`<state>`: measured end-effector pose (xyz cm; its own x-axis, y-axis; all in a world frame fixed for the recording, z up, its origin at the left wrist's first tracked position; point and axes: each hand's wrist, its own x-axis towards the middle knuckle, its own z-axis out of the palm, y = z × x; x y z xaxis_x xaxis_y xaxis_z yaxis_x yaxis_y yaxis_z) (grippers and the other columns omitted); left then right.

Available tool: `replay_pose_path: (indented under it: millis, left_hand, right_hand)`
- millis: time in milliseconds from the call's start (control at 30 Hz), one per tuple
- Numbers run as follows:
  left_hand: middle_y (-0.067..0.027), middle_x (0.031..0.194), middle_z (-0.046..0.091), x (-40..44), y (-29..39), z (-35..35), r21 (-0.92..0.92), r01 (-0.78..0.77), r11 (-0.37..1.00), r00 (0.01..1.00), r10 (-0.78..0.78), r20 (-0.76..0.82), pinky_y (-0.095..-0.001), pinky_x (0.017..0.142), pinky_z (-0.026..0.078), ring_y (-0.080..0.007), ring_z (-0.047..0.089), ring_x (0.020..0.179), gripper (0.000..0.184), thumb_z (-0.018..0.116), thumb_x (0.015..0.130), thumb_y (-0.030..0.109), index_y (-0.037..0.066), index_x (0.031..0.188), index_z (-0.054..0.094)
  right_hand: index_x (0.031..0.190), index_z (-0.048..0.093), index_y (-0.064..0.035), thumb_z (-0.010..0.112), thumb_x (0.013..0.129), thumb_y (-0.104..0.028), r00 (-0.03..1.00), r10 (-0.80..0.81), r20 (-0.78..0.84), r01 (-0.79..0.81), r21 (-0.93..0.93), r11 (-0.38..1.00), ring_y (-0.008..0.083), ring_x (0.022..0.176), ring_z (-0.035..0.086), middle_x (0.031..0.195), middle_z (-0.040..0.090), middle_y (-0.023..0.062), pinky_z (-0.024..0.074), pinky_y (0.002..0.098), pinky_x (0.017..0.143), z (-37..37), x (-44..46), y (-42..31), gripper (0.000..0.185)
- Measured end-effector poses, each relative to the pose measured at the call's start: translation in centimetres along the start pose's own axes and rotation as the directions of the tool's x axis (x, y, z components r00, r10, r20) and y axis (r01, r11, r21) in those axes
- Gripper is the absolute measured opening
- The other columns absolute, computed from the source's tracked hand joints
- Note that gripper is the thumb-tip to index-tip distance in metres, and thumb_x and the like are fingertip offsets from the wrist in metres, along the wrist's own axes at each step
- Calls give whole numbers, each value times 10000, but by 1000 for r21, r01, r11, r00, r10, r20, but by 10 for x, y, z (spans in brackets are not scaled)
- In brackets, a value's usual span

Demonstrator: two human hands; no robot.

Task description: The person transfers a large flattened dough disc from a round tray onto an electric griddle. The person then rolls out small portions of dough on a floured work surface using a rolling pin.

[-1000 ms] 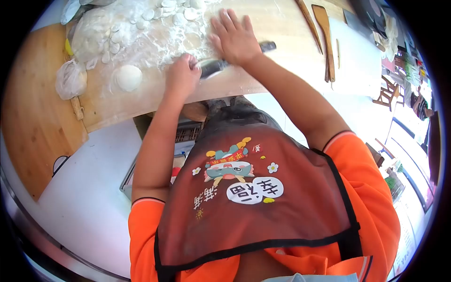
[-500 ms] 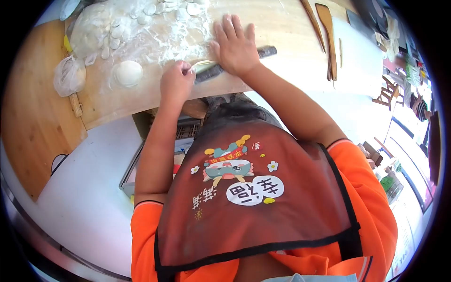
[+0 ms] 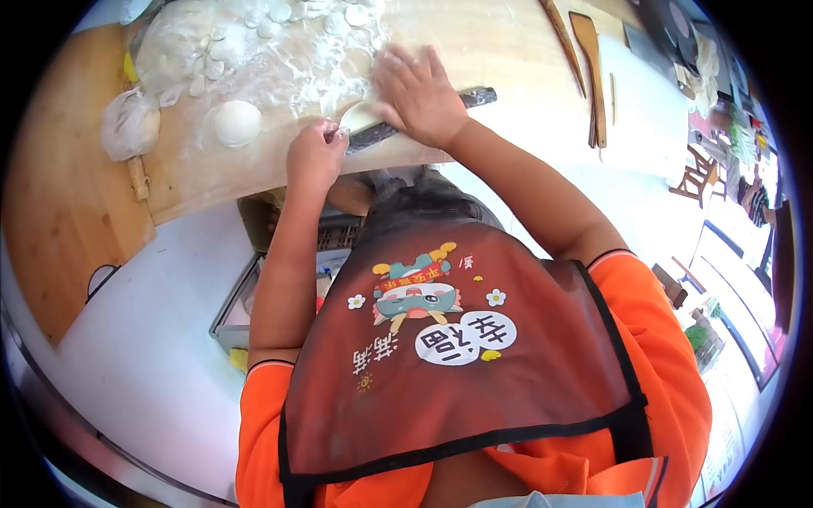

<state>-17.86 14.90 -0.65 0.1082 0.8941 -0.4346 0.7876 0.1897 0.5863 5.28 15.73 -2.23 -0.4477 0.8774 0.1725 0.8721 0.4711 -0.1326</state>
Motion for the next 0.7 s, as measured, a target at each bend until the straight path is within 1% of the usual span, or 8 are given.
replay_pose_path:
  millis: [100, 167, 200, 267, 300, 333, 567, 700]
  left_hand:
    - [-156, 933, 735, 1, 5, -3, -137, 11, 991, 1000, -8, 24, -391, 792, 531, -294, 704, 865, 327, 680, 924, 290, -15, 1038, 711]
    - [-101, 975, 725, 3, 3, 1, -378, 53, 924, 998, -32, 61, -349, 799, 523, -230, 681, 865, 293, 675, 960, 241, -29, 1072, 692]
    - [-87, 998, 709, 0, 11, -2, -543, 122, 831, 991, -71, 114, -345, 816, 523, -217, 671, 885, 274, 670, 965, 223, -22, 1088, 683]
    - [-58, 1045, 676, -5, 33, -10, -796, 245, 554, 968, -97, 231, -338, 852, 521, -191, 651, 924, 242, 659, 975, 186, -8, 1119, 664]
    - [-55, 1044, 670, -6, 39, -12, -814, 261, 520, 963, -82, 256, -341, 858, 524, -189, 648, 920, 233, 657, 974, 180, 6, 1129, 656]
    - [-53, 1044, 663, -7, 46, -13, -827, 280, 487, 956, -66, 285, -344, 865, 526, -186, 645, 916, 226, 656, 973, 173, 20, 1139, 648]
    - [-20, 1013, 646, -17, 97, -21, -902, 98, 420, 973, 149, 175, -313, 882, 518, -139, 623, 935, 156, 659, 976, 139, 51, 1104, 639]
    - [-5, 1025, 642, -15, 107, -10, -902, 3, 431, 976, 197, 97, -314, 920, 503, -131, 615, 974, 181, 675, 970, 132, 52, 1129, 642]
  right_hand:
    - [1214, 573, -54, 703, 872, -381, 941, -331, 69, 315, 177, 932, 326, 1413, 427, 1419, 522, 153, 299, 585, 1158, -20, -36, 17, 491]
    - [1116, 563, -69, 806, 739, -250, 972, -189, 143, 137, 311, 940, 313, 1220, 580, 1323, 551, 138, 444, 499, 1044, -21, -60, 24, 483]
    - [1130, 574, -26, 816, 780, -262, 970, 2, 245, -98, 384, 918, 331, 1035, 663, 1194, 615, 172, 541, 434, 855, -31, -60, 20, 487]
    - [1127, 573, -29, 804, 808, -238, 949, 222, 226, -314, 580, 752, 348, 912, 681, 1073, 646, 187, 550, 421, 775, -53, -45, 5, 446]
    - [1126, 573, -30, 798, 822, -225, 916, 329, 232, -396, 667, 631, 356, 850, 689, 1013, 662, 194, 554, 415, 734, -62, -35, -3, 425]
    - [1090, 596, -40, 791, 846, -220, 930, 339, 143, -322, 763, 560, 377, 811, 681, 878, 674, 185, 545, 424, 732, -68, -25, -10, 361]
    - [996, 660, -20, 766, 860, -234, 883, 460, 92, -351, 779, 520, 357, 761, 672, 835, 684, 199, 527, 422, 699, -93, -6, -3, 275]
    - [1078, 682, -41, 713, 929, -193, 815, 536, 219, -405, 878, 257, 155, 714, 627, 814, 697, 25, 529, 305, 720, -105, -7, 7, 215]
